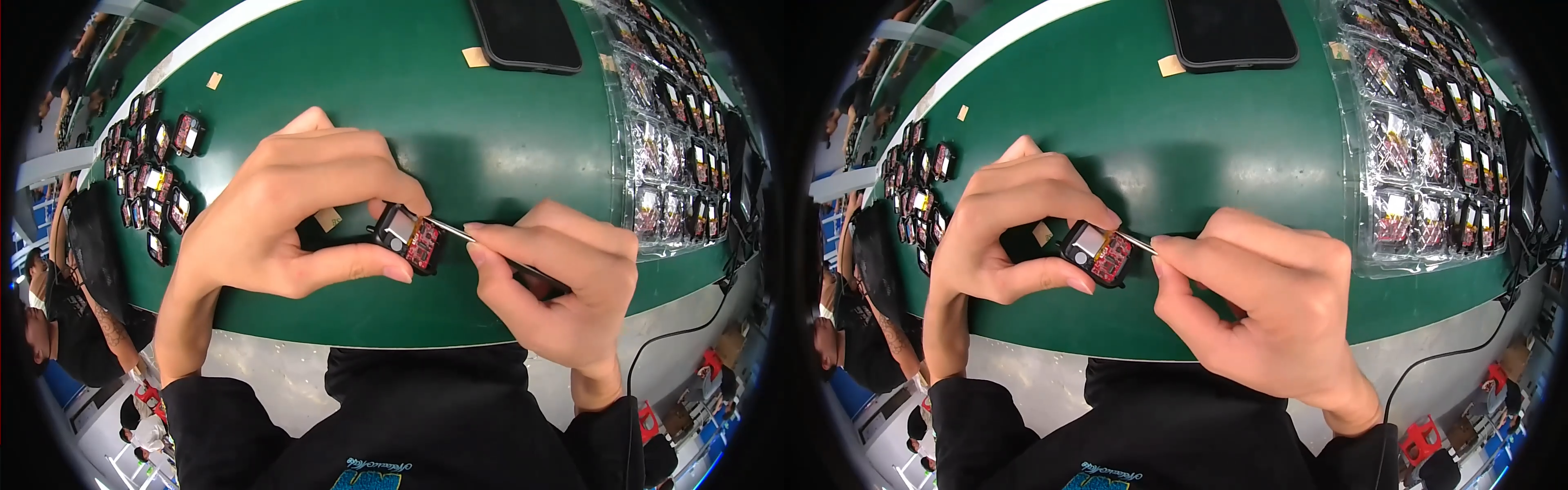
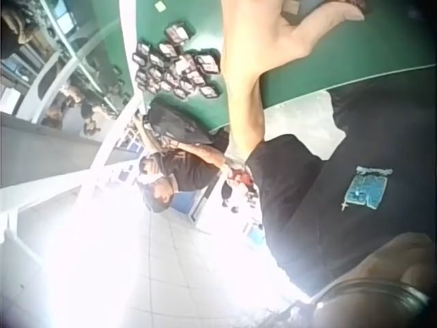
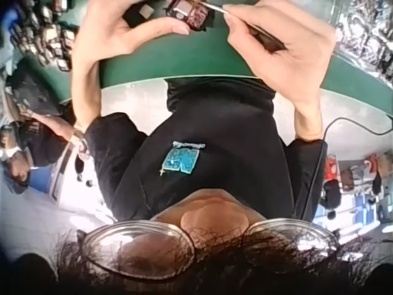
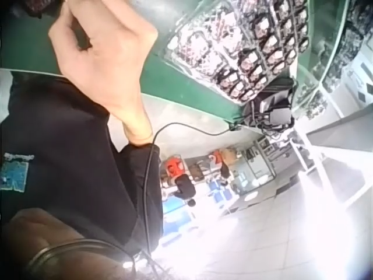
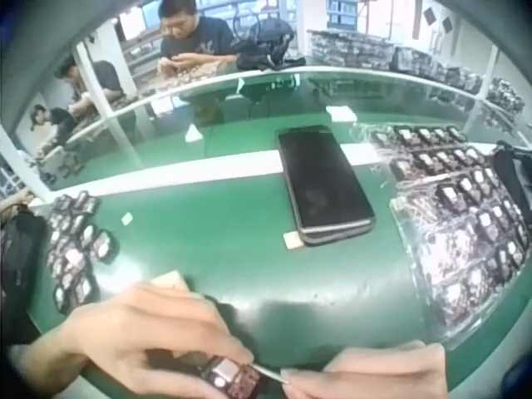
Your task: Assembling small electronic watch components using tweezers at a production line bench.
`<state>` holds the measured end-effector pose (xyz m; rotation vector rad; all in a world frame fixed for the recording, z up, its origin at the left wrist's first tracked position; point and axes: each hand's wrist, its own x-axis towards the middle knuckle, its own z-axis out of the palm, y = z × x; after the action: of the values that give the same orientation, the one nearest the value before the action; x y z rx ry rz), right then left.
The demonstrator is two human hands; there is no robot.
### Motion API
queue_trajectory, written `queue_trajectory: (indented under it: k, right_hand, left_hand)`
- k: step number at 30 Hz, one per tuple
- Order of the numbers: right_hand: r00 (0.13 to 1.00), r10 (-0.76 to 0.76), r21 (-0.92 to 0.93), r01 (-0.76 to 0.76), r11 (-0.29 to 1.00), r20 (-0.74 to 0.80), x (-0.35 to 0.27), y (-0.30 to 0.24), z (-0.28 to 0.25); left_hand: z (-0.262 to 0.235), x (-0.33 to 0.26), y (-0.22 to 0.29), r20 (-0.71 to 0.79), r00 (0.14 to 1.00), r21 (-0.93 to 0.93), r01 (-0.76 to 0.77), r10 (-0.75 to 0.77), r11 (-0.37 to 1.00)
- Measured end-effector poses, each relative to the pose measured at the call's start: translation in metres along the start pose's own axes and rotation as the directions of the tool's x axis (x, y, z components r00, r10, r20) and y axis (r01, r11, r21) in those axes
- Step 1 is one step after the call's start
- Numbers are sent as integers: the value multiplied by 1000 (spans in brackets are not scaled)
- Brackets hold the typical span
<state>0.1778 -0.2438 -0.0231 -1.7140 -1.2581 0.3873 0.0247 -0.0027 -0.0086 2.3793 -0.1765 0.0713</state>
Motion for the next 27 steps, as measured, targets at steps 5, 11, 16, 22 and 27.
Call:
queue_trajectory:
  k: [5,11,16,22,27]
  right_hand:
    - [999,-36,-11,36,999,-9,2,2,2]
    - [994,-82,11,83,996,-73,2,-4,-4]
    - [977,31,83,-13,996,-212,-18,1,-6]
    - [954,79,206,-19,978,-288,-26,-3,-8]
    - [943,110,328,-1,945,-314,-23,2,-12]
  left_hand:
    - [0,-3,-2,-4,1000,-10,12,-12,1000]
    - [-9,3,3,6,1000,-19,-9,9,1000]
    - [-4,6,13,-20,999,86,35,-34,996]
    - [4,2,12,-81,997,121,1,9,993]
    - [-8,2,-4,-245,941,-280,161,-233,946]
